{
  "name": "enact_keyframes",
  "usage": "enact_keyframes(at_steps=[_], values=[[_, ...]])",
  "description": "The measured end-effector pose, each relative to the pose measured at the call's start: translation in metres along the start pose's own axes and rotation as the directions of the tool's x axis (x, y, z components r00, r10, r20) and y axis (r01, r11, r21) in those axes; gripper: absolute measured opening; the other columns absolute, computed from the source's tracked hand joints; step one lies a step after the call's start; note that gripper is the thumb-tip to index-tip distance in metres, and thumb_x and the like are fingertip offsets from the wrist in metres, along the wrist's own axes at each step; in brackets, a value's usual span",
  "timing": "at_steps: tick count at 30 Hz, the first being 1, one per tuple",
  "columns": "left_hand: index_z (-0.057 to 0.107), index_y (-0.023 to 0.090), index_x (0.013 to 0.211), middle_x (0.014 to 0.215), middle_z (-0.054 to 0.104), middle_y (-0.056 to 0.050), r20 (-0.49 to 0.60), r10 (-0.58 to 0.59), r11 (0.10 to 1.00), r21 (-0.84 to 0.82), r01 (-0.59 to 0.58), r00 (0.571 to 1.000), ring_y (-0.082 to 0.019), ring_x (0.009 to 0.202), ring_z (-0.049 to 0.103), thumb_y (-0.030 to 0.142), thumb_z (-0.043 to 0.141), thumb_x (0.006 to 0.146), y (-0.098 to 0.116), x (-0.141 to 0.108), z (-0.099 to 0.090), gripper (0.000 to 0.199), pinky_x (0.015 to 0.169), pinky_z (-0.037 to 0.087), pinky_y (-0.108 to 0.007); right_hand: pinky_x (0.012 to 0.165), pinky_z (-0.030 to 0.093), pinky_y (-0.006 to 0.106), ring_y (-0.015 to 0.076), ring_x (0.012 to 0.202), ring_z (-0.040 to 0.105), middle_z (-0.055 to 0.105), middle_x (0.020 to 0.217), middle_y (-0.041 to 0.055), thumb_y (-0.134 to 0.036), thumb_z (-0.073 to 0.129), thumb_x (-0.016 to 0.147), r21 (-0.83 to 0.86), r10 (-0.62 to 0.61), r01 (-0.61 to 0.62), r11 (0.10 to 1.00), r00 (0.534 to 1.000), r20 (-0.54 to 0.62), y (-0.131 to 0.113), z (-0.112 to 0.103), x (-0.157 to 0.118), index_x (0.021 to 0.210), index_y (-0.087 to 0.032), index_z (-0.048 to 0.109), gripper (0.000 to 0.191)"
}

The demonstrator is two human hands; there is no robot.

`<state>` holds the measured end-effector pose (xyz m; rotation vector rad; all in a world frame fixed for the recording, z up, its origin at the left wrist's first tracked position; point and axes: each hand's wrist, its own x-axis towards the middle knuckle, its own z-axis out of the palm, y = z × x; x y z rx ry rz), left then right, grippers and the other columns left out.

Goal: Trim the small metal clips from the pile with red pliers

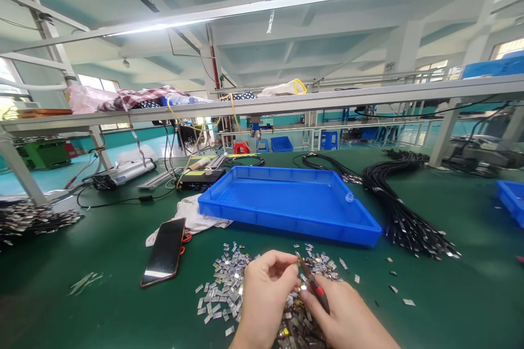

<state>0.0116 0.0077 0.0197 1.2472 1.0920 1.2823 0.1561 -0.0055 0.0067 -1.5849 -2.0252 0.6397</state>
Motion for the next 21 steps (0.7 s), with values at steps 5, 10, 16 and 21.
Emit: enact_keyframes(at_steps=[5, 10, 16, 21], values=[[0.069, 0.012, 0.081, 0.07, 0.067, -0.004, 0.018, 0.006, 1.0, 0.004, -0.006, 1.0, -0.016, 0.063, 0.06, 0.022, 0.066, 0.074, 0.0017, -0.0005, -0.0011, 0.013, 0.061, 0.05, -0.027, 0.059, 0.036, 0.027, 0.0216, 0.066, 0.061, 0.069, 0.073, 0.0064, -0.039, 0.041, 0.088, 0.02, -0.021, 0.02, 1.0, 0.999, 0.027, 0.0008, -0.0018, -0.0002, 0.077, -0.021, 0.061, 0.029], [0.069, 0.012, 0.08, 0.07, 0.067, -0.004, 0.01, 0.005, 1.0, 0.025, -0.005, 1.0, -0.016, 0.062, 0.06, 0.022, 0.066, 0.073, 0.0018, 0.001, -0.0018, 0.013, 0.061, 0.049, -0.027, 0.061, 0.037, 0.029, 0.0225, 0.069, 0.061, 0.068, 0.076, 0.0085, -0.039, 0.035, 0.09, -0.037, -0.008, 0.01, 0.999, 0.998, 0.056, 0.0047, 0.0019, 0.0011, 0.075, -0.02, 0.057, 0.033], [0.069, 0.012, 0.081, 0.07, 0.066, -0.004, 0.006, 0.001, 1.0, 0.031, -0.001, 1.0, -0.016, 0.062, 0.06, 0.024, 0.065, 0.073, 0.0019, 0.0009, -0.0016, 0.015, 0.061, 0.049, -0.027, 0.061, 0.037, 0.03, 0.0235, 0.069, 0.06, 0.067, 0.076, 0.0085, -0.041, 0.035, 0.09, -0.032, 0.015, -0.012, 0.999, 0.997, 0.081, 0.0064, 0.0018, 0.0027, 0.075, -0.02, 0.055, 0.032], [0.069, 0.011, 0.081, 0.068, 0.066, -0.004, 0.006, 0.009, 0.999, 0.036, -0.009, 1.0, -0.016, 0.061, 0.059, 0.023, 0.065, 0.072, 0.0019, 0.0021, -0.0004, 0.015, 0.06, 0.049, -0.027, 0.061, 0.036, 0.03, 0.0238, 0.069, 0.06, 0.067, 0.076, 0.0082, -0.04, 0.035, 0.089, -0.002, 0.015, -0.015, 1.0, 0.996, 0.09, 0.0058, 0.0015, 0.0041, 0.075, -0.021, 0.055, 0.031]])
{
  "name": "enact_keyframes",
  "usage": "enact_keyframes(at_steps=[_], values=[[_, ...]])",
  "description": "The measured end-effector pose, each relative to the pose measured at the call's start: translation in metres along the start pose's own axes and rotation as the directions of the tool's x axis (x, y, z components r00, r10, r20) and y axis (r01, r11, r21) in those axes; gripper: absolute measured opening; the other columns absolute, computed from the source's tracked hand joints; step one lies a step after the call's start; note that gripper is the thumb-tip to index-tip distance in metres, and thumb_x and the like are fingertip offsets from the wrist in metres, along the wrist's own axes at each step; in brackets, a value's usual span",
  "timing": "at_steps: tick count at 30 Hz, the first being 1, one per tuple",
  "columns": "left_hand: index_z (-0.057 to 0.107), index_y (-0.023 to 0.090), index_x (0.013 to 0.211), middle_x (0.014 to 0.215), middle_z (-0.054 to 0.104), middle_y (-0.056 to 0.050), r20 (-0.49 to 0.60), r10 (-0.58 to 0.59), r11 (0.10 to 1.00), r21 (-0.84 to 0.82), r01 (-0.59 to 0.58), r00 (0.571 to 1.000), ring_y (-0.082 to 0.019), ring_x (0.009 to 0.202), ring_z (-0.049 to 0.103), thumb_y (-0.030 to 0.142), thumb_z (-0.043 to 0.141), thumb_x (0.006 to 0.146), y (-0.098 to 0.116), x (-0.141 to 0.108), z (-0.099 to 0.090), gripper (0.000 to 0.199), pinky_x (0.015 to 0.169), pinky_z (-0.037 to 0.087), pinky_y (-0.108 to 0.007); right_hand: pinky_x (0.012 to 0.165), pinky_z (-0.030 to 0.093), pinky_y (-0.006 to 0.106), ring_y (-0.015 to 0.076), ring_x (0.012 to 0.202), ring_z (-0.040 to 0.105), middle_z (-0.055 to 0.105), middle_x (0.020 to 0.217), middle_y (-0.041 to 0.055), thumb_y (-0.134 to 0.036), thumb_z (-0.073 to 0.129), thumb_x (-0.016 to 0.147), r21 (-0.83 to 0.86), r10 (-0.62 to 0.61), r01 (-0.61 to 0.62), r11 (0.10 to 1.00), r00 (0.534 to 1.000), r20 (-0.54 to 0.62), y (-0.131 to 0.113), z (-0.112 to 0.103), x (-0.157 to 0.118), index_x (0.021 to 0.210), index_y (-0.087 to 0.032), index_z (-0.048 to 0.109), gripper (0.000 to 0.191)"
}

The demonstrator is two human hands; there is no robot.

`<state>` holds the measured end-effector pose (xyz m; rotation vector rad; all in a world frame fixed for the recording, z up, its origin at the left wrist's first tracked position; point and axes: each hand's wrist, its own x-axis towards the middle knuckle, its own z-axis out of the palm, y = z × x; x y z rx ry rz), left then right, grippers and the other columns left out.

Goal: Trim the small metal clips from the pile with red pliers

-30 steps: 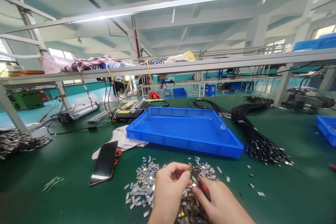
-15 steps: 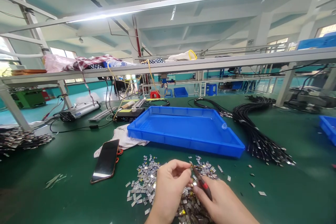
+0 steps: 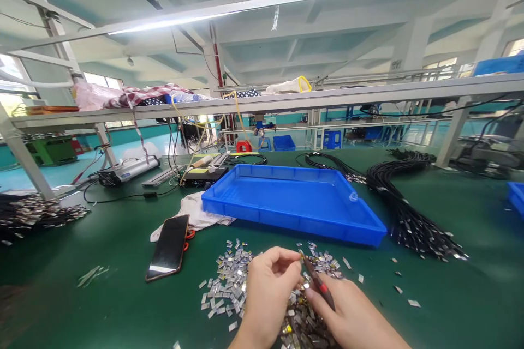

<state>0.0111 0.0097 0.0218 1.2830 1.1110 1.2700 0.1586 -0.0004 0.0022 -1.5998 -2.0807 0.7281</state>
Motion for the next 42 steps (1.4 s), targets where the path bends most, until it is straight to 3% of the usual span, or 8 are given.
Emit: enact_keyframes(at_steps=[13, 21, 42], values=[[0.068, 0.011, 0.08, 0.066, 0.065, -0.004, 0.005, -0.005, 1.0, -0.004, 0.005, 1.0, -0.016, 0.06, 0.059, 0.023, 0.065, 0.072, 0.003, -0.001, 0.0, 0.015, 0.061, 0.048, -0.027, 0.06, 0.036, 0.029, 0.0224, 0.067, 0.06, 0.068, 0.073, 0.0069, -0.04, 0.036, 0.089, 0.025, -0.009, 0.01, 1.0, 0.999, -0.043, 0.004, 0.002, -0.001, 0.074, -0.021, 0.058, 0.033], [0.068, 0.011, 0.081, 0.068, 0.065, -0.004, 0.003, -0.009, 1.0, -0.028, 0.01, 1.0, -0.016, 0.061, 0.059, 0.023, 0.066, 0.071, -0.001, -0.001, 0.001, 0.016, 0.061, 0.048, -0.027, 0.059, 0.035, 0.031, 0.0247, 0.066, 0.059, 0.069, 0.076, 0.0091, -0.044, 0.029, 0.09, -0.031, 0.022, -0.022, 0.999, 1.0, -0.009, 0.005, 0.005, 0.003, 0.074, -0.021, 0.055, 0.039], [0.067, 0.011, 0.078, 0.07, 0.067, -0.005, 0.023, -0.014, 0.994, -0.106, 0.016, 1.0, -0.015, 0.06, 0.06, 0.022, 0.068, 0.072, 0.001, -0.002, 0.0, 0.013, 0.061, 0.051, -0.028, 0.055, 0.031, 0.028, 0.0197, 0.058, 0.054, 0.067, 0.064, 0.0063, -0.052, 0.03, 0.09, 0.02, -0.008, 0.01, 1.0, 0.992, -0.123, 0.007, 0.019, 0.008, 0.064, -0.02, 0.058, 0.05]])
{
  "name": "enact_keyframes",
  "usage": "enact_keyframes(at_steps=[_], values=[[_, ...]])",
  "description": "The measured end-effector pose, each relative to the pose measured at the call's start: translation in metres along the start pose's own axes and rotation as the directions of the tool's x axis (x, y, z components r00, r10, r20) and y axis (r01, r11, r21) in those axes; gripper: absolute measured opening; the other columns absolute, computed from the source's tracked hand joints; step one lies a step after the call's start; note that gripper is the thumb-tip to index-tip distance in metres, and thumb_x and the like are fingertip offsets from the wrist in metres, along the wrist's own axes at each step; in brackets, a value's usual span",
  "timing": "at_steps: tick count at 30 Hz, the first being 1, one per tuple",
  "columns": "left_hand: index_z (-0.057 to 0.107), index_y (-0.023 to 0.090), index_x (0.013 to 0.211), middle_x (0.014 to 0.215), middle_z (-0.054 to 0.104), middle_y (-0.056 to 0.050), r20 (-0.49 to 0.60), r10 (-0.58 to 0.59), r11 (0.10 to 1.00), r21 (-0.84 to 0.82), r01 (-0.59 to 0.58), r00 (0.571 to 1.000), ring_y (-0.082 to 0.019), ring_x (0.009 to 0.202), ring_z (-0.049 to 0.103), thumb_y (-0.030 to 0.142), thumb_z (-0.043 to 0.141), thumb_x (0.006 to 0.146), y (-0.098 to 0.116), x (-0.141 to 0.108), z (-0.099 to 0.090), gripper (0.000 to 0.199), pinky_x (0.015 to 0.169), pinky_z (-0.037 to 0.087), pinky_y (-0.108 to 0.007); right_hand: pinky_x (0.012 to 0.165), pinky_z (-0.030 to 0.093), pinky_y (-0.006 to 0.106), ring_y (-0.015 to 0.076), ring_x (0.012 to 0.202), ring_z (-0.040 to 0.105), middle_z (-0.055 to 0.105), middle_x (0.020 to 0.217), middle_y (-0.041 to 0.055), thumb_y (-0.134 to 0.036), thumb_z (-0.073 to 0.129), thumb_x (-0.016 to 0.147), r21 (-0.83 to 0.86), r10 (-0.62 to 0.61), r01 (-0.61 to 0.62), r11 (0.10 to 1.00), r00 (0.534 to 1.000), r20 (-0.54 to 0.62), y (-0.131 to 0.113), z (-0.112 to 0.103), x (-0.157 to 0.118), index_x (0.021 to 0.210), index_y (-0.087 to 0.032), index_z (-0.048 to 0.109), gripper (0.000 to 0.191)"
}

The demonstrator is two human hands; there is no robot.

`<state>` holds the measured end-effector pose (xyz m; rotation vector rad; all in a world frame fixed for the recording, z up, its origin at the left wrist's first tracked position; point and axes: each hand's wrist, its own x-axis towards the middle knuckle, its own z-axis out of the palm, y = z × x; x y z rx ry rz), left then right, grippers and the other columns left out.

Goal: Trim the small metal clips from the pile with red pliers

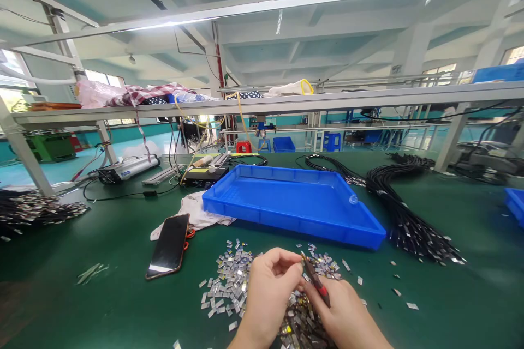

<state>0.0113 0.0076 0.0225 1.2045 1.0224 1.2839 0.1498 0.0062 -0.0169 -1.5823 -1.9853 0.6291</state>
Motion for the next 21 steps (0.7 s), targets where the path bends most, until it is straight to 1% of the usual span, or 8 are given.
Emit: enact_keyframes(at_steps=[5, 7, 9, 11, 14, 16, 19, 21], values=[[0.067, 0.011, 0.08, 0.067, 0.065, -0.004, 0.007, 0.018, 0.999, -0.027, -0.018, 1.0, -0.016, 0.064, 0.06, 0.021, 0.067, 0.074, 0.002, -0.002, -0.001, 0.011, 0.065, 0.049, -0.029, 0.053, 0.028, 0.028, 0.0168, 0.055, 0.048, 0.061, 0.059, 0.0039, -0.055, 0.026, 0.09, 0.031, -0.035, 0.036, 0.999, 0.998, -0.049, 0.0, 0.004, 0.001, 0.059, -0.02, 0.05, 0.052], [0.067, 0.011, 0.082, 0.069, 0.065, -0.004, 0.031, 0.008, 0.998, -0.061, -0.007, 0.999, -0.016, 0.065, 0.06, 0.021, 0.066, 0.076, 0.002, -0.001, -0.002, 0.011, 0.068, 0.049, -0.029, 0.051, 0.029, 0.027, 0.0152, 0.05, 0.047, 0.056, 0.051, 0.0019, -0.057, 0.029, 0.088, 0.104, -0.017, 0.02, 0.994, 0.999, -0.033, 0.0, 0.008, 0.001, 0.056, -0.021, 0.044, 0.051], [0.067, 0.011, 0.083, 0.072, 0.066, -0.004, 0.054, -0.013, 0.994, -0.111, 0.019, 0.998, -0.016, 0.067, 0.06, 0.02, 0.067, 0.076, 0.002, -0.001, -0.003, 0.011, 0.069, 0.048, -0.028, 0.046, 0.03, 0.025, 0.0132, 0.041, 0.045, 0.049, 0.042, -0.0011, -0.061, 0.032, 0.086, 0.281, 0.021, -0.041, 0.959, 0.997, 0.072, 0.0, 0.011, 0.002, 0.056, -0.021, 0.041, 0.051], [0.067, 0.011, 0.083, 0.075, 0.065, -0.004, 0.062, -0.046, 0.981, -0.185, 0.057, 0.997, -0.014, 0.066, 0.06, 0.018, 0.069, 0.075, 0.002, 0.0, -0.005, 0.011, 0.067, 0.047, -0.026, 0.04, 0.028, 0.022, 0.0111, 0.033, 0.042, 0.045, 0.036, -0.0027, -0.063, 0.033, 0.084, 0.453, 0.043, -0.14, 0.881, 0.975, 0.218, -0.001, 0.012, 0.002, 0.053, -0.021, 0.042, 0.053], [0.066, 0.012, 0.084, 0.074, 0.063, -0.002, 0.082, -0.096, 0.945, -0.305, 0.116, 0.992, -0.011, 0.064, 0.058, 0.016, 0.072, 0.073, 0.004, 0.001, -0.008, 0.014, 0.065, 0.046, -0.023, 0.036, 0.025, 0.021, 0.009, 0.032, 0.039, 0.05, 0.041, -0.0004, -0.06, 0.035, 0.084, 0.519, 0.046, -0.227, 0.824, 0.94, 0.339, -0.003, 0.007, 0.0, 0.05, -0.02, 0.045, 0.054], [0.066, 0.011, 0.086, 0.075, 0.063, -0.003, 0.115, -0.107, 0.923, -0.358, 0.142, 0.988, -0.01, 0.064, 0.058, 0.016, 0.073, 0.073, 0.004, 0.002, -0.011, 0.015, 0.065, 0.047, -0.022, 0.042, 0.032, 0.022, 0.0102, 0.037, 0.044, 0.054, 0.045, 0.001, -0.056, 0.035, 0.085, 0.463, 0.023, -0.168, 0.87, 0.953, 0.302, -0.006, 0.001, -0.001, 0.052, -0.019, 0.046, 0.051], [0.066, 0.011, 0.087, 0.08, 0.064, -0.005, 0.163, -0.102, 0.9, -0.406, 0.16, 0.981, -0.01, 0.067, 0.058, 0.016, 0.074, 0.074, 0.005, 0.004, -0.015, 0.016, 0.067, 0.047, -0.022, 0.053, 0.036, 0.025, 0.0159, 0.053, 0.053, 0.06, 0.055, 0.0029, -0.05, 0.036, 0.087, 0.215, -0.025, 0.008, 0.977, 0.997, 0.074, -0.007, -0.01, -0.003, 0.058, -0.02, 0.048, 0.043], [0.066, 0.011, 0.087, 0.082, 0.064, -0.006, 0.19, -0.1, 0.885, -0.431, 0.174, 0.977, -0.01, 0.069, 0.059, 0.015, 0.073, 0.075, 0.004, 0.006, -0.018, 0.015, 0.068, 0.048, -0.021, 0.054, 0.034, 0.027, 0.0183, 0.058, 0.054, 0.063, 0.062, 0.0038, -0.05, 0.034, 0.088, 0.038, -0.038, 0.039, 0.999, 0.999, -0.039, -0.006, -0.014, -0.003, 0.064, -0.021, 0.05, 0.04]])
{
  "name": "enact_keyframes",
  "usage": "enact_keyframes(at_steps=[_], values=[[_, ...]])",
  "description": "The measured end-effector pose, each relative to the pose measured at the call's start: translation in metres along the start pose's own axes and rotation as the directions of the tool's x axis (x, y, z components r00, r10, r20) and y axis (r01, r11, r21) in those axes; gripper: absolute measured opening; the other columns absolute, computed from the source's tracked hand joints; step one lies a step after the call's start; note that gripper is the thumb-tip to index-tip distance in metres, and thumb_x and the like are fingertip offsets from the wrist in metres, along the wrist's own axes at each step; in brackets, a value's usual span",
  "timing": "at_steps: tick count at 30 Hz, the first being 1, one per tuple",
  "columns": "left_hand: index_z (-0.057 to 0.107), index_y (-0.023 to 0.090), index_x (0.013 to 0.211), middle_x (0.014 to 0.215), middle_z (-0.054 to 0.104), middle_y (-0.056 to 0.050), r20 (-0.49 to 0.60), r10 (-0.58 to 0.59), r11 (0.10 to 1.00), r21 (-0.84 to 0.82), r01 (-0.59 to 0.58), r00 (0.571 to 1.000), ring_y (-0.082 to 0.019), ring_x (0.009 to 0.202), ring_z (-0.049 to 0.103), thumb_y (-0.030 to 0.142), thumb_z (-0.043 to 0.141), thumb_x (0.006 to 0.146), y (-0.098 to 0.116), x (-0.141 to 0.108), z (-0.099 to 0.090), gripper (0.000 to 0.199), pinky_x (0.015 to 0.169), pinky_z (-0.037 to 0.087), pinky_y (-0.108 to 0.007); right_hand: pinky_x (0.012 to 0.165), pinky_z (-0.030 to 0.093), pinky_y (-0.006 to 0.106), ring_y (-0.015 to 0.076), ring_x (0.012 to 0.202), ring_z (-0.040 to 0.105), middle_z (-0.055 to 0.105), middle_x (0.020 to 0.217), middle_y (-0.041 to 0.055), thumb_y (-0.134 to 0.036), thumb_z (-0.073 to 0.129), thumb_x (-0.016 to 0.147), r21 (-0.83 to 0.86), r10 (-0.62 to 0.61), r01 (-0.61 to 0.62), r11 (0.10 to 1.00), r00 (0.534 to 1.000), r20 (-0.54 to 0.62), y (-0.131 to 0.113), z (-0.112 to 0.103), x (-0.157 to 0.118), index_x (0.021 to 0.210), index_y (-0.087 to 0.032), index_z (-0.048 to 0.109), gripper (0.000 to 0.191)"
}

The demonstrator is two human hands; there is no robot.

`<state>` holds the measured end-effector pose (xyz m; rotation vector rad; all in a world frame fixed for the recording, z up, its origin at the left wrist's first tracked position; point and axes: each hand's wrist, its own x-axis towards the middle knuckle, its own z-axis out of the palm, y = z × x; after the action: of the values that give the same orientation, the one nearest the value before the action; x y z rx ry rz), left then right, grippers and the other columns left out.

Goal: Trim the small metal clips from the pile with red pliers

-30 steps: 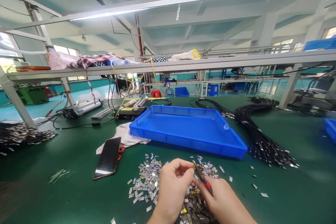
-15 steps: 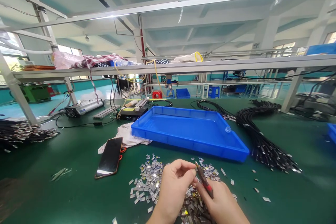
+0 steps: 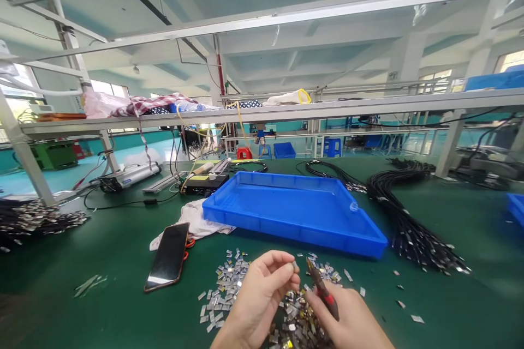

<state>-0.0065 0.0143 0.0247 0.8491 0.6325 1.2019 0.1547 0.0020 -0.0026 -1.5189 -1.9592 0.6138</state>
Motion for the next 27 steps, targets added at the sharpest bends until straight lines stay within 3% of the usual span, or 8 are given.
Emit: enact_keyframes(at_steps=[7, 11, 13, 15, 17, 18, 23, 27], values=[[0.066, 0.012, 0.087, 0.083, 0.062, -0.005, 0.053, -0.047, 0.999, -0.023, 0.049, 0.997, -0.009, 0.068, 0.057, 0.016, 0.073, 0.075, 0.0, 0.002, -0.004, 0.014, 0.069, 0.046, -0.02, 0.056, 0.031, 0.028, 0.0231, 0.065, 0.062, 0.069, 0.077, 0.007, -0.042, 0.031, 0.091, -0.239, -0.025, 0.026, 0.971, 1.0, 0.005, 0.007, 0.005, -0.003, 0.074, -0.023, 0.053, 0.034], [0.065, 0.014, 0.091, 0.08, 0.06, -0.002, 0.003, -0.029, 0.973, 0.228, 0.027, 1.0, -0.01, 0.066, 0.055, 0.021, 0.067, 0.078, 0.005, 0.002, -0.005, 0.015, 0.066, 0.044, -0.02, 0.056, 0.029, 0.029, 0.0252, 0.066, 0.061, 0.069, 0.076, 0.0074, -0.041, 0.031, 0.092, -0.256, 0.02, -0.035, 0.966, 0.998, -0.06, 0.007, -0.002, -0.002, 0.074, -0.023, 0.054, 0.034], [0.064, 0.015, 0.092, 0.075, 0.06, -0.001, -0.056, 0.043, 0.811, 0.585, -0.002, 0.997, -0.012, 0.065, 0.055, 0.023, 0.058, 0.082, 0.008, 0.004, -0.01, 0.015, 0.061, 0.043, -0.022, 0.057, 0.028, 0.03, 0.0253, 0.064, 0.059, 0.067, 0.069, 0.0069, -0.042, 0.033, 0.091, -0.198, 0.082, -0.108, 0.974, 0.987, -0.136, 0.008, -0.011, 0.002, 0.07, -0.023, 0.052, 0.034], [0.065, 0.016, 0.087, 0.068, 0.06, -0.001, -0.086, 0.141, 0.497, 0.868, 0.004, 0.986, -0.015, 0.062, 0.055, 0.02, 0.048, 0.082, 0.009, 0.007, -0.019, 0.018, 0.057, 0.04, -0.024, 0.056, 0.027, 0.03, 0.0233, 0.059, 0.055, 0.063, 0.061, 0.0054, -0.044, 0.035, 0.089, -0.088, 0.161, -0.179, 0.98, 0.97, -0.185, 0.012, -0.019, 0.007, 0.063, -0.023, 0.047, 0.036], [0.066, 0.016, 0.075, 0.065, 0.058, -0.003, -0.083, 0.217, 0.25, 0.968, 0.027, 0.973, -0.019, 0.062, 0.054, 0.014, 0.045, 0.078, 0.007, 0.01, -0.028, 0.022, 0.06, 0.038, -0.028, 0.055, 0.03, 0.03, 0.0214, 0.056, 0.054, 0.06, 0.055, 0.0041, -0.046, 0.036, 0.088, 0.025, 0.24, -0.24, 0.971, 0.953, -0.184, 0.019, -0.023, 0.012, 0.058, -0.023, 0.043, 0.039], [0.066, 0.016, 0.069, 0.066, 0.057, -0.004, -0.079, 0.248, 0.188, 0.982, 0.032, 0.965, -0.02, 0.065, 0.054, 0.011, 0.045, 0.076, 0.006, 0.012, -0.032, 0.022, 0.063, 0.037, -0.031, 0.054, 0.032, 0.03, 0.0209, 0.054, 0.055, 0.06, 0.053, 0.0038, -0.048, 0.035, 0.088, 0.069, 0.277, -0.268, 0.961, 0.945, -0.175, 0.023, -0.024, 0.015, 0.056, -0.023, 0.043, 0.041], [0.064, 0.017, 0.071, 0.08, 0.054, -0.008, 0.041, 0.299, 0.034, 0.998, -0.053, 0.953, -0.026, 0.084, 0.052, 0.011, 0.044, 0.079, -0.003, 0.011, -0.025, 0.022, 0.076, 0.035, -0.035, 0.045, 0.044, 0.027, 0.0187, 0.047, 0.061, 0.063, 0.055, 0.0028, -0.049, 0.037, 0.086, 0.318, 0.408, -0.364, 0.876, 0.909, -0.084, 0.039, -0.022, 0.024, 0.07, -0.022, 0.05, 0.034], [0.064, 0.02, 0.072, 0.082, 0.058, -0.003, 0.232, 0.095, 0.115, 0.963, -0.242, 0.968, -0.021, 0.085, 0.054, 0.012, 0.05, 0.079, -0.016, 0.002, -0.005, 0.018, 0.075, 0.037, -0.029, 0.046, 0.052, 0.027, 0.0179, 0.051, 0.064, 0.064, 0.06, 0.0029, -0.052, 0.045, 0.083, 0.475, 0.389, -0.342, 0.811, 0.921, -0.001, 0.042, -0.023, 0.027, 0.08, -0.019, 0.051, 0.033]])
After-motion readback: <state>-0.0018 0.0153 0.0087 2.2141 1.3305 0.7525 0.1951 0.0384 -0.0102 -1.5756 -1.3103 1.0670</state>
